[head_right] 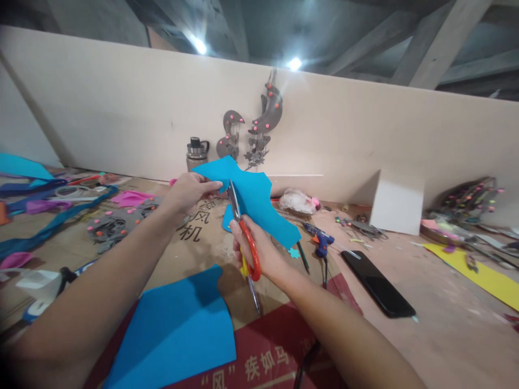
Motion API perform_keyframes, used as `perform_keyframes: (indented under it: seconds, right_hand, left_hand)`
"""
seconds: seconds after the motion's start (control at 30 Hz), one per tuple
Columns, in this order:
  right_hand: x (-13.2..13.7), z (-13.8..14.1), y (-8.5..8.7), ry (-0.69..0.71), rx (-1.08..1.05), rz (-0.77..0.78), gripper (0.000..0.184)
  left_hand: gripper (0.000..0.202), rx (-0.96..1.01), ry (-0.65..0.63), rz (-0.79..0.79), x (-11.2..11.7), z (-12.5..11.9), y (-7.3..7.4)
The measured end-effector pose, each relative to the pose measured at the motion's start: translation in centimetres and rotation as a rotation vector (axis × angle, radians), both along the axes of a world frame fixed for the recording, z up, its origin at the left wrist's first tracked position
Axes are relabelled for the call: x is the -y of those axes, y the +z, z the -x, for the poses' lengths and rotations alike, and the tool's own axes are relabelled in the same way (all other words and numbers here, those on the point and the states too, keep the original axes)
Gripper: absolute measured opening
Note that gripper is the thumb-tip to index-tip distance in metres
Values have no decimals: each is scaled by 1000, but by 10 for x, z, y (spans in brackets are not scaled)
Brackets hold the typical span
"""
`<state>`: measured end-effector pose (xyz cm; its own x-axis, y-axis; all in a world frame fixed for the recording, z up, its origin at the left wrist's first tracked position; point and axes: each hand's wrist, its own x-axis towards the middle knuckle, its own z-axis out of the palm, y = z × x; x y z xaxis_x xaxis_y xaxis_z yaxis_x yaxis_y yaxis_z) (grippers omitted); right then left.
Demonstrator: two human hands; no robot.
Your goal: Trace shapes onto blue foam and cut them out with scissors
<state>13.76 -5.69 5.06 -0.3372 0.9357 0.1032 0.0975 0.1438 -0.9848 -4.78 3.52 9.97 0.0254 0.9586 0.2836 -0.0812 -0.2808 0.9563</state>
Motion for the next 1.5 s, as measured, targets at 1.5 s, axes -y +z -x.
perform_keyframes:
  seconds: [1.5]
  right_hand:
    - [-11,-11,-12,-157,75,-289,33]
  left_hand:
    - [31,207,-288,211,17,-22,6]
